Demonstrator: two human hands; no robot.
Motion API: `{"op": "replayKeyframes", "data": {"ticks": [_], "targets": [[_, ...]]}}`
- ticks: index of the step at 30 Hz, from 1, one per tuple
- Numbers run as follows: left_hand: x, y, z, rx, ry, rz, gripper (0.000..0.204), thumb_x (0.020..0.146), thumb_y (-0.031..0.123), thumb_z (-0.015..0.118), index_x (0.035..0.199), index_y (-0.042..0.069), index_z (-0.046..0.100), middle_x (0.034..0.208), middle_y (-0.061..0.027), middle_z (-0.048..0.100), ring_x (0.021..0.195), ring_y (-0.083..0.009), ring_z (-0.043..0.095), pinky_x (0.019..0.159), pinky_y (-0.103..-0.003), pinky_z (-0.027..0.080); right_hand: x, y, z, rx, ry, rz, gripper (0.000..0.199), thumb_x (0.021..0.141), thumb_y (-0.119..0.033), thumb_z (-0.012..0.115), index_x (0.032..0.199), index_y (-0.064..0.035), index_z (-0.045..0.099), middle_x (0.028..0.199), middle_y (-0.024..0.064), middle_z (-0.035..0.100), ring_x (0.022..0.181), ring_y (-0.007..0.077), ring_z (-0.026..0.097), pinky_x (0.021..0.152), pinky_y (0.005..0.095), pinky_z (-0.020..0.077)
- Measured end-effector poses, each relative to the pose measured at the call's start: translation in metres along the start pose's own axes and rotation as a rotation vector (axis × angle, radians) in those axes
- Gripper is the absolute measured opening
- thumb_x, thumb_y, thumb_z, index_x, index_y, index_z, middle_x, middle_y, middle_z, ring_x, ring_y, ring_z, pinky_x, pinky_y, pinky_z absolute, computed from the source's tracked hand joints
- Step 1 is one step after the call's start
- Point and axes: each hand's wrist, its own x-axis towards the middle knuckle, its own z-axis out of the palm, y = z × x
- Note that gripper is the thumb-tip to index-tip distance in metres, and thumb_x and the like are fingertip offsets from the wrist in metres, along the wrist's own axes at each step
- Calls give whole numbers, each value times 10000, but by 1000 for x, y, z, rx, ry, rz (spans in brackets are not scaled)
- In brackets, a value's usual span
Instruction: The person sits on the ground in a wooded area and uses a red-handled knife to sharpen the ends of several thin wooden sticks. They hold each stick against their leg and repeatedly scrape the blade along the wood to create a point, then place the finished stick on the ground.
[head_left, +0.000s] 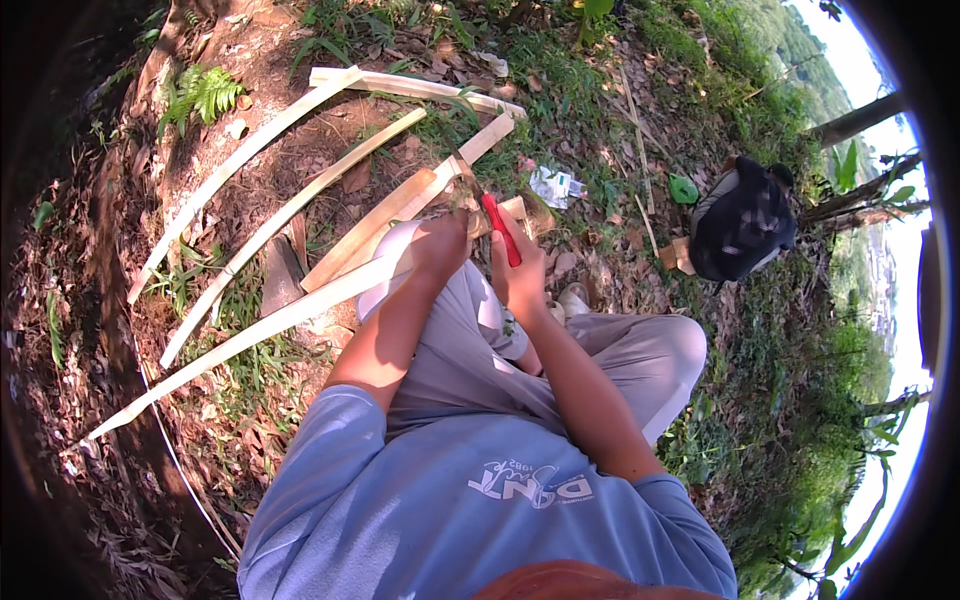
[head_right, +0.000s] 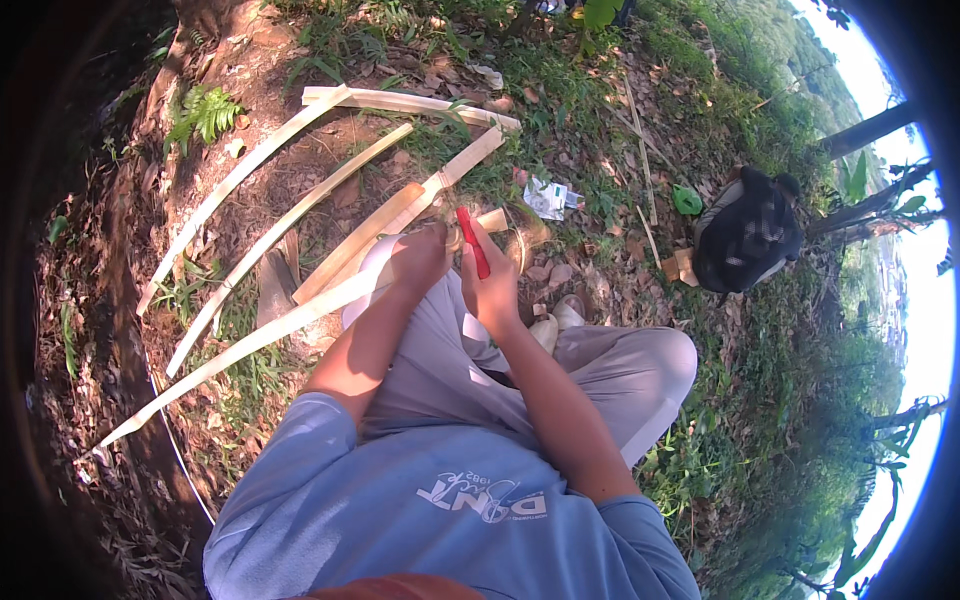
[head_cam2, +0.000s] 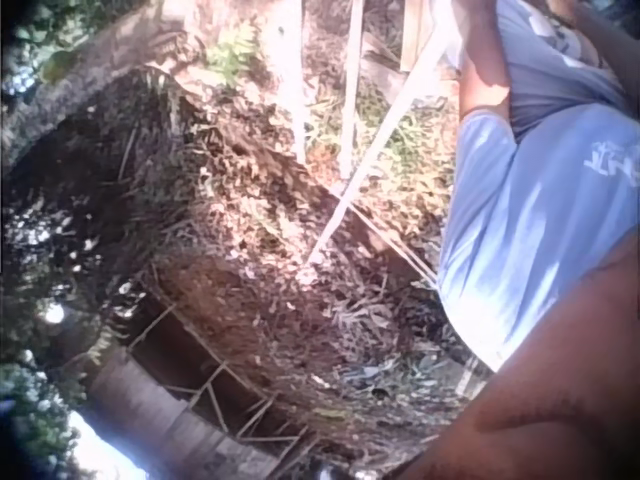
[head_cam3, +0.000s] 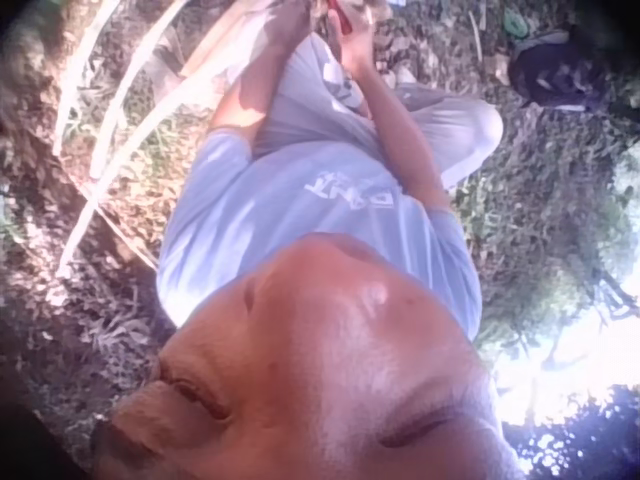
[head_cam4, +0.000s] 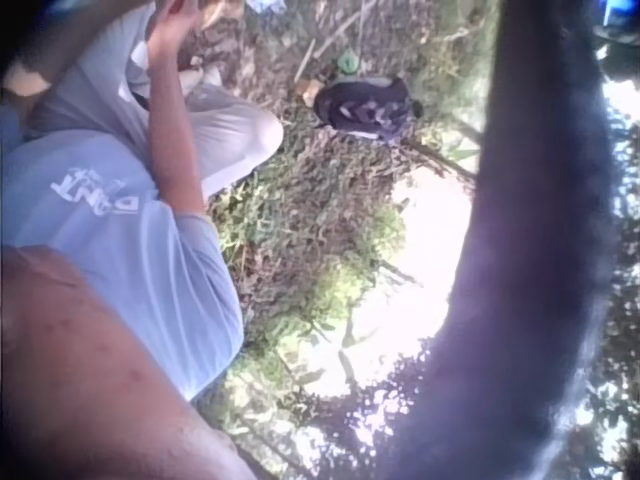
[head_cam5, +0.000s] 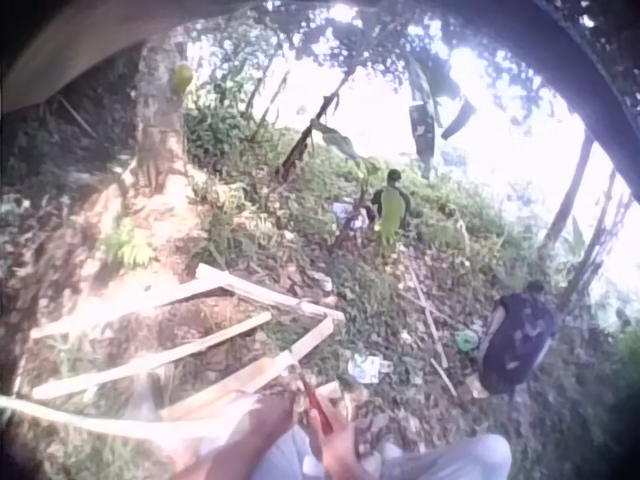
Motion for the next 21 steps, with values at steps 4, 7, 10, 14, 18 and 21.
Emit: {"op": "replayKeyframes", "data": {"ticks": [4,7,10,14,18,21], "targets": [[6,1,-23,-107,-109,52,354,919,312,758,1132,33,710,937,-184,794,770,-327,792,700,-440,624,-11,22,-12,81,4,-7,426,1116,-164,612,1510,-5,623,1071,102,763,929,105,631,876,286,536],[19,-5,-55,-396,-361,26,469,929,425,802,1132,7,739,946,-179,789,799,-287,794,755,-400,624,-8,17,-22,96,7,-34,435,1118,-169,620,1514,9,615,1051,65,741,912,100,620,846,285,534],[49,-32,-49,-900,-789,-136,455,968,427,790,1136,6,753,977,-142,788,853,-239,797,798,-360,623,-5,10,-22,88,-44,11,442,1118,-189,632,1512,11,616,1013,49,729,878,91,612,816,275,526],[82,-50,-21,-1071,-1211,-160,450,1053,419,703,1149,-18,752,1092,-192,799,932,-268,807,855,-349,639,-1,21,-23,139,-18,54,447,1120,-213,639,1505,13,620,960,17,711,815,74,586,762,252,504],[71,-59,-1,-953,-1228,-66,469,1066,435,702,889,2,738,796,-107,744,666,-237,716,632,-360,570,-2,18,-20,29,5,-74,446,1118,-215,644,1500,15,625,925,-2,693,754,75,559,705,250,481],[55,-40,-13,-767,-959,6,460,1031,394,745,800,-2,712,682,-88,660,558,-211,610,528,-393,491,-13,6,-30,79,-7,-19,443,1118,-214,645,1504,3,627,924,-1,692,735,92,551,695,261,474]]}}
